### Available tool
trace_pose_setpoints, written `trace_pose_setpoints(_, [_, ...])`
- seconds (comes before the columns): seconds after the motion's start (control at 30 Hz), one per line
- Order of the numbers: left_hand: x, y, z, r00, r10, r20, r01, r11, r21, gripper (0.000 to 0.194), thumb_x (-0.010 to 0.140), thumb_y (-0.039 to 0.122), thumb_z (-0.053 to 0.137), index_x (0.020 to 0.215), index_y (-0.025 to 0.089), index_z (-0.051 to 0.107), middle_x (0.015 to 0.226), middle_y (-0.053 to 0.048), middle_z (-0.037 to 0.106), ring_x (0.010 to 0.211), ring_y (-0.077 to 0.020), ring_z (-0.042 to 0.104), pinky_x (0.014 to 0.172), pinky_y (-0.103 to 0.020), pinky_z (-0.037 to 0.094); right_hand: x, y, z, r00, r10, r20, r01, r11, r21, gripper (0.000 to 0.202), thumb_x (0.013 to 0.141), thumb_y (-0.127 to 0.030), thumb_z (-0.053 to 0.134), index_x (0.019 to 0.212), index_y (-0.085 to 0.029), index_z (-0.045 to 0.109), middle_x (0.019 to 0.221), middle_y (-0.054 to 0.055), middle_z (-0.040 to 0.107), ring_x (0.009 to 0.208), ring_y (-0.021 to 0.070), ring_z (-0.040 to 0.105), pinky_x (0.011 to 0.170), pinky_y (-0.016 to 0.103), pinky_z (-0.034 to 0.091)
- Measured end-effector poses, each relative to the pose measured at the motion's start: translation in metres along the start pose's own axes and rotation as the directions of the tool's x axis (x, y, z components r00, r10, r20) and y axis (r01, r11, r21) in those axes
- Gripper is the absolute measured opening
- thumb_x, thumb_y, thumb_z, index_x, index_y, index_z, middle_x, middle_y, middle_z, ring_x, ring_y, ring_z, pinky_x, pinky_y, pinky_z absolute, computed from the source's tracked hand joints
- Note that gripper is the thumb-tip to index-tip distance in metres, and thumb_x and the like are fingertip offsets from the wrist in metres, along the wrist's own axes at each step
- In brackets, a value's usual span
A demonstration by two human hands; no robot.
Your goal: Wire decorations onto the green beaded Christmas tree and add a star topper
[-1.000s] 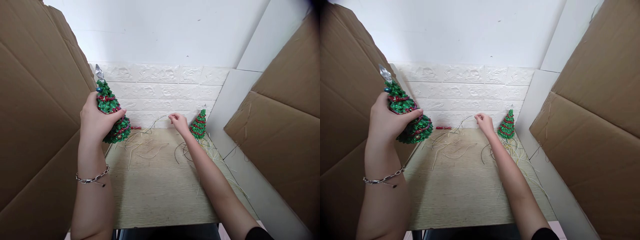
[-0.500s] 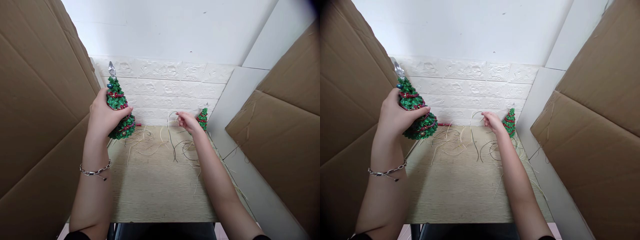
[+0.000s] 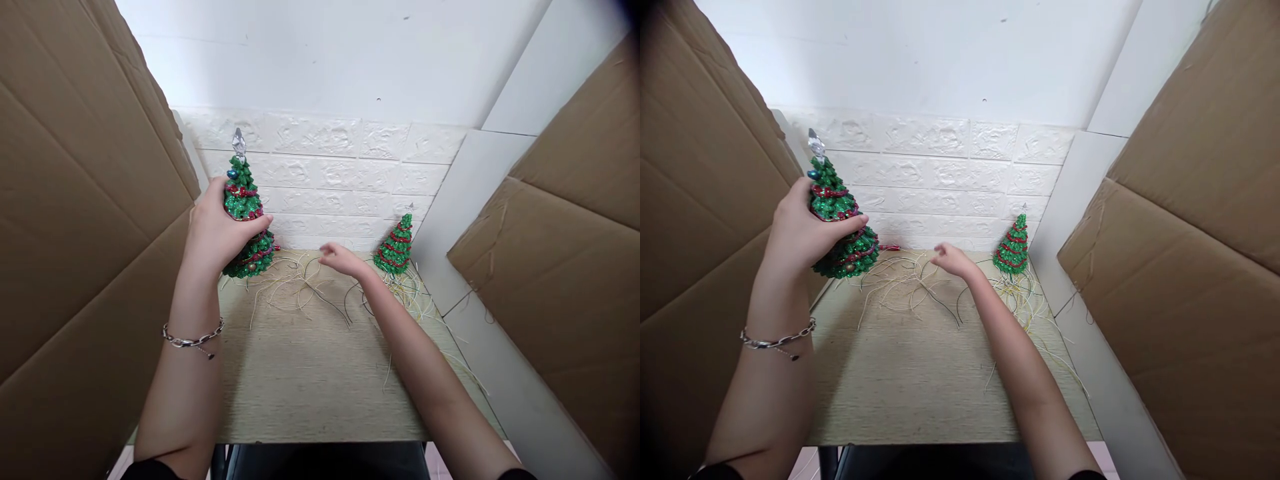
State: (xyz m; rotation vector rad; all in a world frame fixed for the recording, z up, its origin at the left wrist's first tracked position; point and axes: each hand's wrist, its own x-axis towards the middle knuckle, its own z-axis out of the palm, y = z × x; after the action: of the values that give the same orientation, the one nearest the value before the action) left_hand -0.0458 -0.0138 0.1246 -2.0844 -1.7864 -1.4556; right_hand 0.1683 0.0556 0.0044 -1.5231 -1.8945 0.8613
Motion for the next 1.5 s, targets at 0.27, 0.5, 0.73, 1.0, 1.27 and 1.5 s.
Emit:
trace_pose_setpoints(0.27, [0.000,0.000,0.004,0.997,-0.017,0.077,0.023,0.997,-0.074,0.051,0.059,0.039,0.072,0.103,0.023,0.052,0.098,-0.003,0.059,0.093,-0.0247,0.055,0.077,-0.035,0.045,-0.014,-0.012,0.014,0.862,0.269,0.430,-0.008,0.855,-0.518,0.037,0.059,-0.038,0.075,0.043,-0.015,0.051,0.046,0.000,0.052,0.051,0.0138,0.049,0.052,0.026,0.037])
trace_pose_setpoints(0.5, [0.006,-0.014,0.018,0.983,-0.047,0.176,0.106,0.933,-0.343,0.056,0.057,0.039,0.076,0.104,0.019,0.052,0.099,-0.007,0.061,0.089,-0.0230,0.058,0.074,-0.035,0.048,-0.017,-0.021,0.003,0.916,0.193,0.351,0.006,0.869,-0.495,0.022,0.062,-0.020,0.071,0.047,-0.016,0.055,0.054,0.000,0.054,0.059,0.0142,0.051,0.056,0.027,0.035])
trace_pose_setpoints(0.73, [0.006,-0.013,0.021,0.936,-0.084,0.341,0.270,0.792,-0.547,0.053,0.052,0.029,0.078,0.098,0.018,0.054,0.089,-0.005,0.061,0.081,-0.0206,0.060,0.071,-0.034,0.052,-0.021,-0.015,-0.036,0.998,0.057,0.014,-0.057,0.997,0.043,0.025,0.069,-0.038,0.064,0.061,-0.014,0.058,0.045,-0.007,0.035,0.043,0.0052,0.029,0.044,0.022,0.020])
trace_pose_setpoints(1.0, [0.003,-0.012,0.023,0.841,0.045,0.539,0.313,0.772,-0.553,0.059,0.053,0.035,0.076,0.106,0.017,0.054,0.100,-0.009,0.062,0.091,-0.0261,0.062,0.078,-0.039,0.053,-0.018,-0.025,-0.033,1.000,-0.027,-0.015,0.028,0.561,0.827,0.031,0.059,-0.037,0.073,0.072,-0.016,0.055,0.053,-0.007,0.050,0.038,0.0022,0.039,0.038,0.016,0.026])
trace_pose_setpoints(1.27, [0.000,-0.009,0.032,0.702,0.151,0.695,0.309,0.815,-0.490,0.062,0.056,0.034,0.076,0.111,0.017,0.054,0.110,-0.010,0.061,0.097,-0.0262,0.059,0.081,-0.038,0.051,-0.021,-0.024,-0.031,0.992,-0.121,0.044,0.050,0.679,0.733,0.024,0.063,-0.031,0.069,0.061,-0.015,0.052,0.056,-0.004,0.057,0.037,0.0014,0.040,0.035,0.015,0.028])
trace_pose_setpoints(1.5, [-0.001,-0.009,0.034,0.444,0.335,0.831,0.144,0.889,-0.436,0.064,0.062,0.036,0.071,0.121,0.020,0.051,0.109,-0.007,0.062,0.099,-0.0251,0.059,0.080,-0.033,0.050,-0.021,-0.027,-0.027,0.991,-0.130,0.037,0.051,0.615,0.787,0.025,0.062,-0.032,0.071,0.064,-0.015,0.053,0.056,-0.007,0.053,0.040,0.0012,0.040,0.039,0.014,0.030])
